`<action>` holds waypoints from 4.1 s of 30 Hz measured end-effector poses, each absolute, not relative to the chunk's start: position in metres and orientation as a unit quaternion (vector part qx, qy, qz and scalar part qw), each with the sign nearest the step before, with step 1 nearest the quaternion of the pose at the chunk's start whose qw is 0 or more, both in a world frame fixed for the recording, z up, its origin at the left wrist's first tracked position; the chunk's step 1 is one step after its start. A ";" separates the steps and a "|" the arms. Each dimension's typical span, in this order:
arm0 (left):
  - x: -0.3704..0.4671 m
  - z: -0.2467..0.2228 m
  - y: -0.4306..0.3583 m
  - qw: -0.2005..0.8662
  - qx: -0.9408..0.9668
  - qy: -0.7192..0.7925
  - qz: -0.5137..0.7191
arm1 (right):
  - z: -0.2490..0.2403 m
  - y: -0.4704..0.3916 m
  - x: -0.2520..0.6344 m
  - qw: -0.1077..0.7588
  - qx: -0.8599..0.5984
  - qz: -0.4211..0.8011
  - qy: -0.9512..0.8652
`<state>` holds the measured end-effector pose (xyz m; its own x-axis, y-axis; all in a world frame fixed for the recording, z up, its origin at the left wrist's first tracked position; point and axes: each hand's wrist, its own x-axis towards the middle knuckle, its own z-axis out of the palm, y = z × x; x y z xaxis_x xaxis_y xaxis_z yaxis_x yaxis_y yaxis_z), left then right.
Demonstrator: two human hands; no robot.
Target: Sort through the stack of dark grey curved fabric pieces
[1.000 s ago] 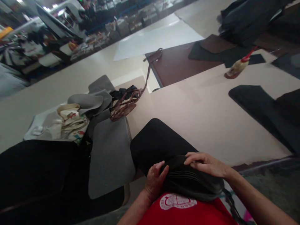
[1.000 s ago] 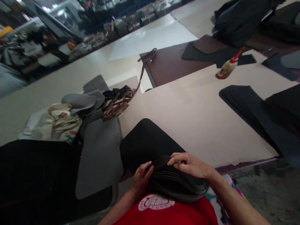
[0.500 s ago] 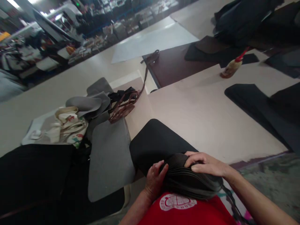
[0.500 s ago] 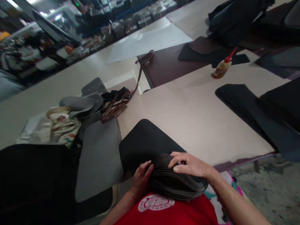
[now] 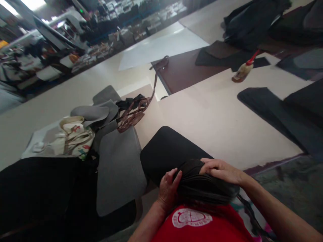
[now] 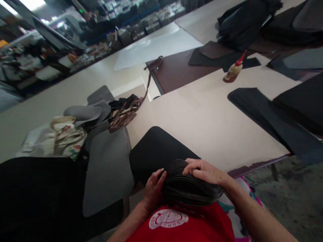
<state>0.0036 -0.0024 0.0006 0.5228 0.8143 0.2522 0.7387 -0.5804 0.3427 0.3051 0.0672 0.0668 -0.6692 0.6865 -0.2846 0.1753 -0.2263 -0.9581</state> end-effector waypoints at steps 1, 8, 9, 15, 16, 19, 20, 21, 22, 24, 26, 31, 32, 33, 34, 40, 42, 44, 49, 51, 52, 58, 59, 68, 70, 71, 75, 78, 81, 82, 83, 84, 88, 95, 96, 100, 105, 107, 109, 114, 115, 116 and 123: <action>0.003 0.000 -0.002 0.095 0.867 0.446 0.198 | 0.069 0.066 0.305 0.179 -0.366 0.692 -0.596; 0.003 -0.007 -0.003 0.097 0.868 0.448 0.190 | 0.073 0.049 0.305 0.191 -0.415 0.678 -0.576; 0.004 -0.006 -0.003 0.099 0.868 0.450 0.185 | 0.071 0.047 0.304 0.193 -0.422 0.677 -0.571; 0.005 -0.004 -0.004 0.108 0.869 0.452 0.172 | 0.065 0.043 0.304 0.179 -0.470 0.658 -0.560; 0.005 -0.003 -0.003 0.108 0.868 0.452 0.172 | 0.066 0.043 0.303 0.179 -0.468 0.660 -0.560; 0.004 -0.003 -0.003 0.110 0.870 0.448 0.174 | 0.070 0.045 0.301 0.181 -0.465 0.655 -0.568; 0.005 -0.003 -0.003 0.111 0.870 0.447 0.173 | 0.070 0.046 0.301 0.177 -0.471 0.649 -0.571; 0.005 -0.002 -0.003 0.112 0.870 0.447 0.173 | 0.070 0.046 0.300 0.172 -0.479 0.641 -0.575; 0.005 -0.002 -0.003 0.113 0.870 0.448 0.170 | 0.069 0.046 0.299 0.167 -0.487 0.634 -0.577; 0.006 -0.001 -0.003 0.116 0.867 0.456 0.163 | 0.066 0.045 0.299 0.171 -0.493 0.631 -0.573; 0.006 -0.001 -0.004 0.122 0.864 0.463 0.154 | 0.063 0.043 0.298 0.197 -0.487 0.643 -0.557; 0.006 -0.003 -0.006 0.132 0.861 0.465 0.157 | 0.068 0.046 0.301 0.199 -0.445 0.654 -0.580; 0.005 -0.003 -0.006 0.131 0.861 0.466 0.158 | 0.070 0.047 0.303 0.191 -0.427 0.658 -0.589; 0.005 -0.004 -0.006 0.130 0.860 0.467 0.158 | 0.072 0.048 0.304 0.186 -0.411 0.666 -0.594; 0.004 -0.005 -0.007 0.129 0.860 0.467 0.158 | 0.074 0.050 0.306 0.184 -0.399 0.672 -0.596; 0.004 -0.006 -0.007 0.131 0.859 0.467 0.165 | 0.071 0.053 0.311 0.170 -0.397 0.677 -0.596; 0.004 -0.006 -0.007 0.135 0.859 0.464 0.168 | 0.069 0.053 0.310 0.180 -0.390 0.681 -0.593; 0.004 -0.005 -0.007 0.137 0.860 0.461 0.170 | 0.068 0.053 0.310 0.188 -0.382 0.683 -0.594; 0.004 -0.004 -0.007 0.134 0.858 0.466 0.167 | 0.068 0.054 0.310 0.158 -0.419 0.667 -0.595; 0.003 -0.004 -0.007 0.138 0.858 0.468 0.162 | 0.068 0.054 0.310 0.153 -0.423 0.666 -0.596; 0.003 -0.003 -0.007 0.140 0.858 0.468 0.160 | 0.067 0.054 0.309 0.155 -0.421 0.666 -0.596; 0.003 -0.002 -0.006 0.140 0.859 0.462 0.169 | 0.063 0.047 0.305 0.202 -0.434 0.666 -0.573; 0.003 -0.002 -0.006 0.138 0.860 0.461 0.172 | 0.063 0.046 0.304 0.209 -0.433 0.668 -0.568; 0.003 -0.003 -0.006 0.139 0.860 0.460 0.171 | 0.069 0.046 0.306 0.207 -0.384 0.690 -0.577; 0.003 -0.003 -0.005 0.139 0.861 0.458 0.173 | 0.068 0.047 0.306 0.206 -0.382 0.692 -0.577; 0.003 -0.003 -0.005 0.138 0.861 0.458 0.174 | 0.067 0.048 0.307 0.207 -0.380 0.693 -0.577; 0.004 0.000 -0.005 0.134 0.862 0.457 0.172 | 0.068 0.049 0.307 0.207 -0.378 0.692 -0.579; 0.004 0.000 -0.005 0.131 0.860 0.464 0.168 | 0.069 0.049 0.308 0.205 -0.382 0.695 -0.574; 0.003 -0.001 -0.005 0.127 0.862 0.462 0.166 | 0.069 0.048 0.309 0.213 -0.374 0.702 -0.568; 0.003 -0.002 -0.005 0.126 0.863 0.461 0.165 | 0.069 0.048 0.309 0.215 -0.369 0.706 -0.565; 0.003 -0.002 -0.005 0.126 0.863 0.460 0.165 | 0.069 0.048 0.309 0.217 -0.366 0.710 -0.561; 0.003 -0.002 -0.005 0.127 0.864 0.459 0.165 | 0.069 0.048 0.309 0.218 -0.363 0.712 -0.560; 0.004 -0.001 -0.005 0.135 0.862 0.462 0.162 | 0.070 0.050 0.309 0.210 -0.367 0.707 -0.567; 0.003 -0.002 -0.006 0.140 0.860 0.465 0.156 | 0.064 0.045 0.305 0.218 -0.416 0.679 -0.564; 0.003 -0.003 -0.006 0.141 0.860 0.465 0.156 | 0.063 0.044 0.304 0.222 -0.423 0.678 -0.559; 0.002 -0.006 -0.007 0.148 0.858 0.466 0.158 | 0.067 0.043 0.306 0.218 -0.394 0.685 -0.573; 0.003 -0.005 -0.006 0.149 0.857 0.467 0.160 | 0.072 0.043 0.312 0.209 -0.369 0.698 -0.576; 0.004 -0.003 -0.005 0.147 0.858 0.465 0.161 | 0.071 0.043 0.312 0.211 -0.374 0.697 -0.574; 0.004 -0.001 -0.005 0.148 0.858 0.465 0.158 | 0.069 0.042 0.309 0.212 -0.387 0.689 -0.575; 0.004 0.000 -0.004 0.158 0.854 0.471 0.155 | 0.064 0.037 0.302 0.229 -0.445 0.623 -0.601; 0.004 0.000 -0.004 0.159 0.854 0.471 0.156 | 0.065 0.036 0.302 0.230 -0.441 0.616 -0.611; 0.004 0.000 -0.003 0.160 0.854 0.470 0.156 | 0.067 0.035 0.303 0.227 -0.430 0.616 -0.620; 0.004 0.003 -0.001 0.159 0.855 0.469 0.154 | 0.082 0.036 0.314 0.181 -0.362 0.671 -0.622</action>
